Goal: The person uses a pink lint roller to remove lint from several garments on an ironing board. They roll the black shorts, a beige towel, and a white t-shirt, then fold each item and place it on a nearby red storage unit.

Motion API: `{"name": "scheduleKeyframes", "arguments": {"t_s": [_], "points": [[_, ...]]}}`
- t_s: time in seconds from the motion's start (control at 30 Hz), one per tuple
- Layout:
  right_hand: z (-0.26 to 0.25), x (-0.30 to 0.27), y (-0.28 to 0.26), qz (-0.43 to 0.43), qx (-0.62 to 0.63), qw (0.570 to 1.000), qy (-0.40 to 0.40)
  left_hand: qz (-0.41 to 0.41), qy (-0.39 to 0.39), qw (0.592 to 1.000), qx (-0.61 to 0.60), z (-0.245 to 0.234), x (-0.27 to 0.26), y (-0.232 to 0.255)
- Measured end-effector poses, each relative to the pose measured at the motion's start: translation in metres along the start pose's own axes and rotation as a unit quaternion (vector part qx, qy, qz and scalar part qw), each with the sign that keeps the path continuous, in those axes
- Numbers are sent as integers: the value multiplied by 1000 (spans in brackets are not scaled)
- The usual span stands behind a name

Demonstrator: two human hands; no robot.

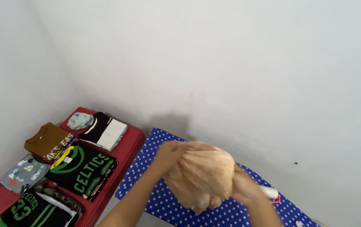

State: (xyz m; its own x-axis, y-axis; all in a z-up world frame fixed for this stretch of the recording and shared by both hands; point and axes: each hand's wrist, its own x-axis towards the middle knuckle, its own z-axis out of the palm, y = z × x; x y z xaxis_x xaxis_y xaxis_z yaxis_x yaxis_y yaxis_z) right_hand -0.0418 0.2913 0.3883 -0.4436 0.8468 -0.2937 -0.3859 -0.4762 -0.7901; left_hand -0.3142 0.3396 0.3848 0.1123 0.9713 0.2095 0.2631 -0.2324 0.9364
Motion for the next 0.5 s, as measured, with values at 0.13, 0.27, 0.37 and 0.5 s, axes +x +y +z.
{"name": "scheduleKeyframes", "arguments": {"t_s": [0.13,0.27,0.37,0.5], "points": [[-60,-45,-61,41,-229,928,292,-132,24,990,-47,-44,12,5],[-64,-72,-89,204,-671,576,420,-76,-117,988,-70,-42,19,43],[-20,-56,-85,-106,-600,714,345,75,-278,957,-31,-19,25,82],[44,-24,-82,-233,-432,870,29,106,-390,911,82,6,34,124]]}}
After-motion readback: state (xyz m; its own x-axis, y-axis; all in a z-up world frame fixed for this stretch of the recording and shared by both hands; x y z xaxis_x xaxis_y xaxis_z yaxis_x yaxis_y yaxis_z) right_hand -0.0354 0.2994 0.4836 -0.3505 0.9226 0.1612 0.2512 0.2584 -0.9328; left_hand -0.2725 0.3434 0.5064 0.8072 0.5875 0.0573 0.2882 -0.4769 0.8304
